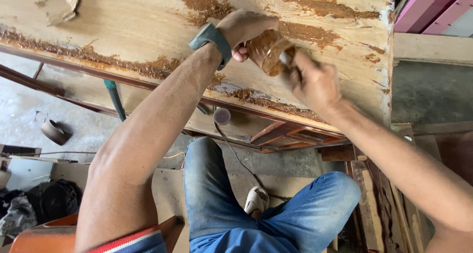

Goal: Applying and smoothing wood putty onto a wooden furniture frame using a scraper to fill cracks.

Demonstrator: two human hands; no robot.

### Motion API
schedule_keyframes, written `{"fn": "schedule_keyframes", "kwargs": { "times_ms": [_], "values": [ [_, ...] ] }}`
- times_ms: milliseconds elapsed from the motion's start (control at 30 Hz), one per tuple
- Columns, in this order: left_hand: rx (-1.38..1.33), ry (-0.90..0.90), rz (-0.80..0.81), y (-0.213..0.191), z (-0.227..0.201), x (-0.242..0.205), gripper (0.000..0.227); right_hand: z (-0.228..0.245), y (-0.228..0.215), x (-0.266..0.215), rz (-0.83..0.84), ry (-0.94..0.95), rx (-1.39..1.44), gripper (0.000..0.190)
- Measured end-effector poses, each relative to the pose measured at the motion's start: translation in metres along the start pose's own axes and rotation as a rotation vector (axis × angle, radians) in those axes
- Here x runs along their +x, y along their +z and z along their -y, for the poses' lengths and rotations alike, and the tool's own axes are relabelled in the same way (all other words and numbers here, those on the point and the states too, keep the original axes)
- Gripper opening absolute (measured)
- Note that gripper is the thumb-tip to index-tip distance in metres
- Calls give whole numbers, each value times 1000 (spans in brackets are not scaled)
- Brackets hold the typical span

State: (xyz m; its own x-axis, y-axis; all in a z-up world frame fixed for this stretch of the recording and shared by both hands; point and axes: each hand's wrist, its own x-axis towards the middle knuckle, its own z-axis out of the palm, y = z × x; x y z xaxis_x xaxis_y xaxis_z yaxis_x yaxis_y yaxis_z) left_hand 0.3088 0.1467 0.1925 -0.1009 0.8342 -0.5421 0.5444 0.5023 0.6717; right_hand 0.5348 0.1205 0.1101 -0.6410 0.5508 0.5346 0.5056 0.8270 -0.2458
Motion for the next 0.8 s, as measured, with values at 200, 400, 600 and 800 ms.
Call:
{"fn": "schedule_keyframes", "kwargs": {
  "times_ms": [200, 400, 600, 800],
  "values": [
    [-29, 57, 26, -9, 1, -21, 29, 19, 9, 7, -58, 76, 71, 30],
    [-106, 6, 137, -15, 13, 0, 50, 34, -10, 37, 43, 541, 216, 17],
    [-502, 147, -1, -30, 16, -14, 58, 39, -19, 93, -134, 691, 133, 25],
    [-929, 495, 32, -48, 54, 25, 65, 55, -1, 126, -371, 480, 309, 21]
  ]
}}
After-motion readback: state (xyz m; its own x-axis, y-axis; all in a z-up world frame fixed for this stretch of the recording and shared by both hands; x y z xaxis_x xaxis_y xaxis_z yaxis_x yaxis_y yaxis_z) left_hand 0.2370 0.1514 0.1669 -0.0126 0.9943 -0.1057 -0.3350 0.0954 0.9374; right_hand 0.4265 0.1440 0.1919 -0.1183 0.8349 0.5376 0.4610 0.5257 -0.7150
